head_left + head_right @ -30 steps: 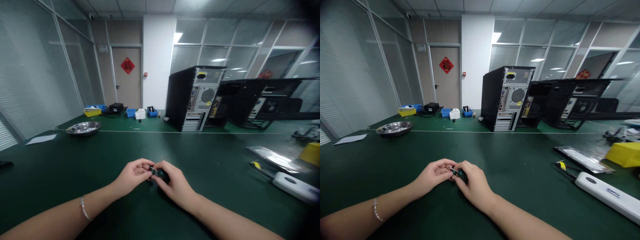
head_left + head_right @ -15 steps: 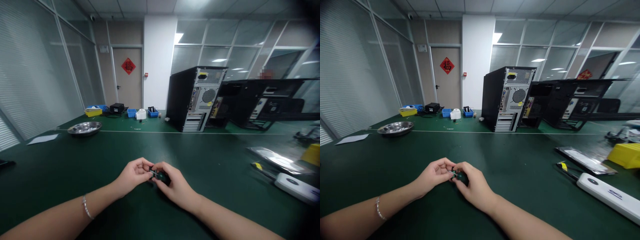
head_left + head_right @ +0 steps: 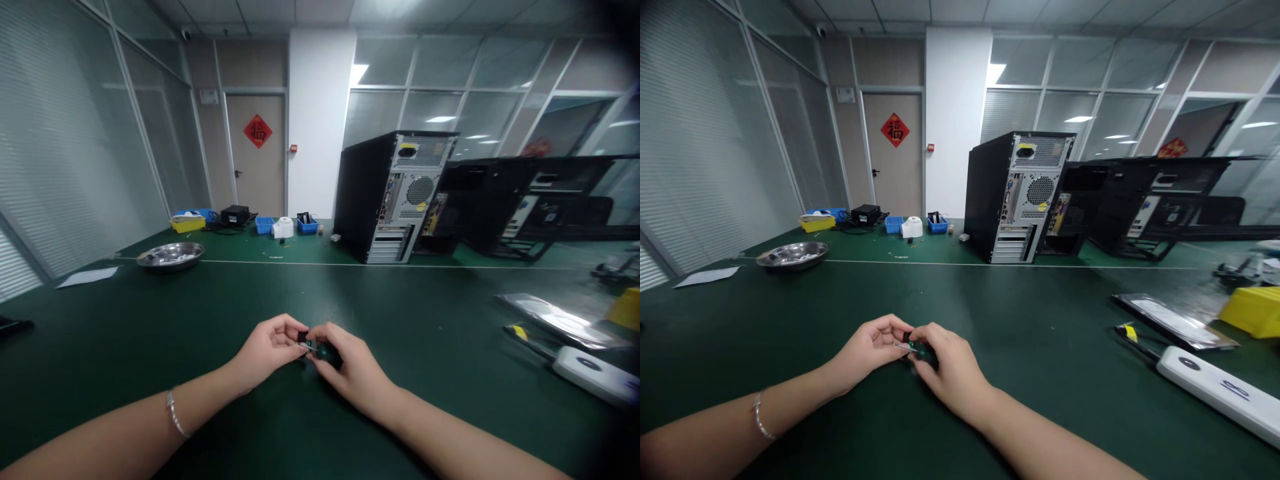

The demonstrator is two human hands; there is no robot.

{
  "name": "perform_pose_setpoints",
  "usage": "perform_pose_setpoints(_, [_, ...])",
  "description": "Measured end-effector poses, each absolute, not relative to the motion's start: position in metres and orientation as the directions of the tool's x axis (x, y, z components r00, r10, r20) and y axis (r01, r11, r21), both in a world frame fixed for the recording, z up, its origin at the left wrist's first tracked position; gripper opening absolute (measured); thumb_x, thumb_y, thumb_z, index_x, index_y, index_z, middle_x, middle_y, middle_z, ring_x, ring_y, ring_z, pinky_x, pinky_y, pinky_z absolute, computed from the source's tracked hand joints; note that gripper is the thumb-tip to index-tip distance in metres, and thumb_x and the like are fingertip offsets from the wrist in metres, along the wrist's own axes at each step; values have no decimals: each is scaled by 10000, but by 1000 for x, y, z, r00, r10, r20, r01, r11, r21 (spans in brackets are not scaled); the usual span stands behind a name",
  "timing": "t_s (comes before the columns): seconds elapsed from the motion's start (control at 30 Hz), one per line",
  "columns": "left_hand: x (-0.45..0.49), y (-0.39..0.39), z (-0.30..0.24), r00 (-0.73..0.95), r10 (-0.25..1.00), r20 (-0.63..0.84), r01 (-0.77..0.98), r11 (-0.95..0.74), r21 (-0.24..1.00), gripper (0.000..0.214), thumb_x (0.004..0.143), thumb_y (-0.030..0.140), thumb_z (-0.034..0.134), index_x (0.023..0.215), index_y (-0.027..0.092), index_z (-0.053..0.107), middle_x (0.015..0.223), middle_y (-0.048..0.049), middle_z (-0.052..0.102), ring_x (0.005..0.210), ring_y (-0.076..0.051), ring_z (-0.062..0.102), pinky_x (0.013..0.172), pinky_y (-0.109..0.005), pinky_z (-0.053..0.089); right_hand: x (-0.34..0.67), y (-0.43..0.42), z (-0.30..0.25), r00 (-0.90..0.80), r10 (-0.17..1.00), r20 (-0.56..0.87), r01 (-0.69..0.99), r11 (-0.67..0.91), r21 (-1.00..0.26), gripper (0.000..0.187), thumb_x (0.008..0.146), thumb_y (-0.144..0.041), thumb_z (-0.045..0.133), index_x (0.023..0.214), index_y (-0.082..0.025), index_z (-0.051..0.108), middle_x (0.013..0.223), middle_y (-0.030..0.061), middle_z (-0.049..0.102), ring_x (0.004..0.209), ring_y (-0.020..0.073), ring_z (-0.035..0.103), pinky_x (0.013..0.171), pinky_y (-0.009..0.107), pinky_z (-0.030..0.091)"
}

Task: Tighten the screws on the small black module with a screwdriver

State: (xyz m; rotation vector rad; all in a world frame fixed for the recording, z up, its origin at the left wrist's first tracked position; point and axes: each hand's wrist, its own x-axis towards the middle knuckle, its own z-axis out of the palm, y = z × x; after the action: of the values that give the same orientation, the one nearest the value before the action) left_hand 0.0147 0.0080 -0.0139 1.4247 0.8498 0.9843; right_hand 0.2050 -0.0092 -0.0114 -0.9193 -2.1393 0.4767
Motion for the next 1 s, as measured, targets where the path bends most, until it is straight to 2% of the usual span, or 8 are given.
perform_pose_setpoints(0.13, [15, 9, -15, 417, 902, 108, -41, -100, 994, 253, 683, 138, 696, 919, 136, 603, 812, -21, 645, 766, -160, 650, 752, -315, 488, 205, -10, -12, -491, 730, 475, 480, 682, -552, 201, 833, -153, 574, 1023, -220, 570, 896, 30, 629, 805, 171, 584, 730, 281, 458])
perform_pose_setpoints(0.27, [15, 8, -14, 425, 897, 117, -52, -104, 993, 241, 673, 103, 654, 903, 138, 593, 825, -28, 663, 770, -156, 650, 751, -305, 482, 204, -11, -11, -479, 733, 483, 421, 675, -606, 227, 844, -157, 573, 1059, -228, 571, 937, 31, 633, 846, 168, 592, 749, 273, 461])
perform_pose_setpoints(0.47, [15, 6, -10, 397, 912, 102, -56, -87, 995, 214, 661, 98, 637, 866, 137, 586, 800, -22, 664, 751, -152, 642, 727, -288, 469, 203, -10, -9, -452, 736, 504, 362, 668, -651, 165, 859, -156, 560, 1008, -215, 597, 922, 32, 639, 829, 158, 592, 738, 261, 459])
perform_pose_setpoints(0.6, [15, 5, -7, 358, 930, 88, -64, -70, 995, 182, 693, 146, 656, 866, 142, 598, 775, -5, 636, 705, -131, 610, 689, -267, 457, 203, -8, -11, -412, 754, 511, 362, 650, -668, 148, 856, -180, 580, 1000, -204, 604, 915, 32, 649, 821, 156, 595, 743, 264, 464])
perform_pose_setpoints(0.8, [12, 9, -11, 340, 935, 101, -77, -79, 994, 230, 858, 312, 568, 1014, 157, 633, 859, -44, 644, 730, -133, 565, 714, -278, 432, 204, -3, -13, -353, 808, 472, 392, 586, -709, 157, 850, -206, 590, 1006, -204, 605, 954, 32, 662, 863, 165, 601, 783, 281, 471])
perform_pose_setpoints(1.0, [10, 13, -14, 334, 934, 130, -73, -112, 991, 248, 850, 330, 587, 1001, 152, 671, 877, -64, 654, 782, -161, 556, 752, -301, 423, 203, -3, -12, -341, 833, 435, 385, 546, -744, 176, 878, -253, 555, 1044, -201, 583, 974, 37, 653, 877, 168, 596, 800, 286, 466])
